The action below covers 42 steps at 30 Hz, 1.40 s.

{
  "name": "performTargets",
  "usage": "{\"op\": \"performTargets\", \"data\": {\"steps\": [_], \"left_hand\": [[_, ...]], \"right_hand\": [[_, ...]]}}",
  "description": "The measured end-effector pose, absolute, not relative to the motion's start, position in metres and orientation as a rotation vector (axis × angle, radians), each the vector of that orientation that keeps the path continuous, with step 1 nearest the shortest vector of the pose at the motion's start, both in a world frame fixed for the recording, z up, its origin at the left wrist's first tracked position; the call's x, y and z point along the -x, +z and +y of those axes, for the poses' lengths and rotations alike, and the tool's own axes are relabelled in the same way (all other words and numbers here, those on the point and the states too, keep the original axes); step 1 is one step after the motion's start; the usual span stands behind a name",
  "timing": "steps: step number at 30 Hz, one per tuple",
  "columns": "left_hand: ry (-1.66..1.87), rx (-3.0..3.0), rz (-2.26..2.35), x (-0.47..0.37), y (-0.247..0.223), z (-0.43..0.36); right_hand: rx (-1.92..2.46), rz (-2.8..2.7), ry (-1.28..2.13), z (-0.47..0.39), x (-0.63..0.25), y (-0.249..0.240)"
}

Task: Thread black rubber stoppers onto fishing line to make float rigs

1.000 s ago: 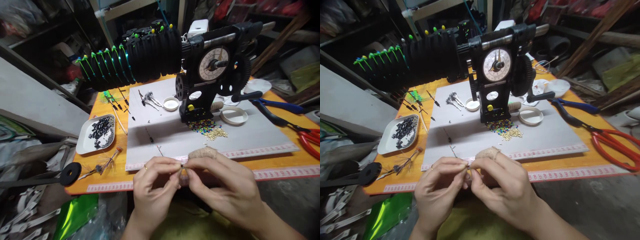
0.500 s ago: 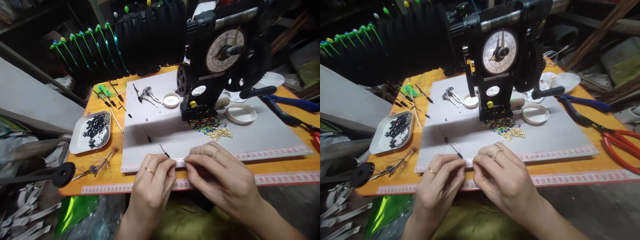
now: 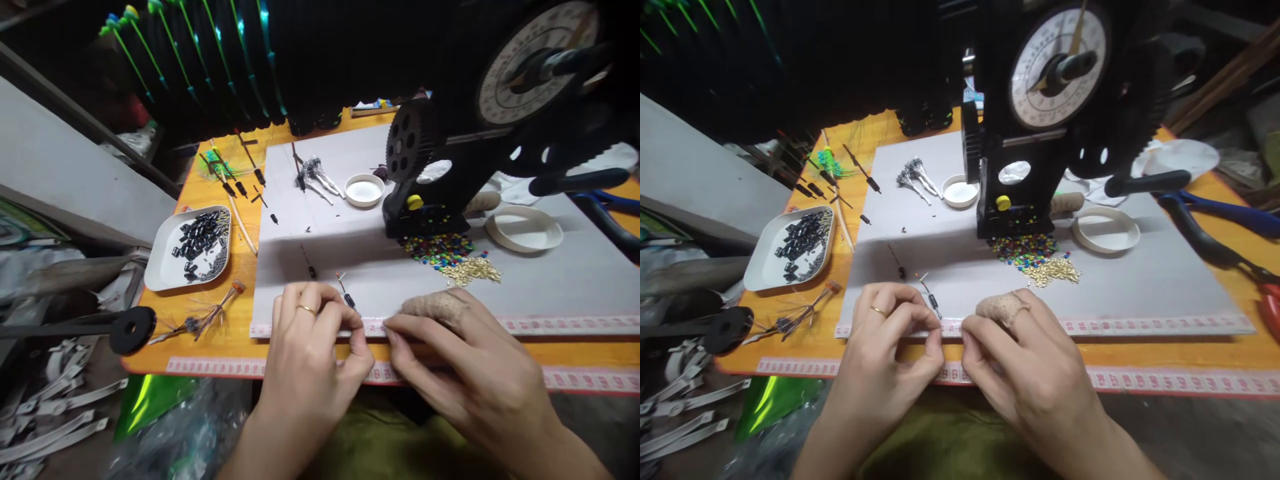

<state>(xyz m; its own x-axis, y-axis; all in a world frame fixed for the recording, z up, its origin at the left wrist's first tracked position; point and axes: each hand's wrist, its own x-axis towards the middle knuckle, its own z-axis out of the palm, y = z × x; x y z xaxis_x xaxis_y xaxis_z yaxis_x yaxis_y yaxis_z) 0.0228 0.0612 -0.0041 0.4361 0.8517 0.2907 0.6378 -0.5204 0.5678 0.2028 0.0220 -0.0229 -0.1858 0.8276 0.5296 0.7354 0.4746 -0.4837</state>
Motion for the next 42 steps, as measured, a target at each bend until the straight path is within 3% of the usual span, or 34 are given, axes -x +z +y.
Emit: {"op": "performTargets", "data": {"steps": [21, 42], "left_hand": [[0.545, -2.258, 1.189, -0.017, 0.009, 0.076], [0.677, -2.270, 1.150, -0.017, 0.001, 0.075]], "right_hand": [[1.318, -1.973, 0.090, 0.022, -0.201, -0.025], [1.384, -1.914, 0.064, 0.018, -0.206, -0.021]]}}
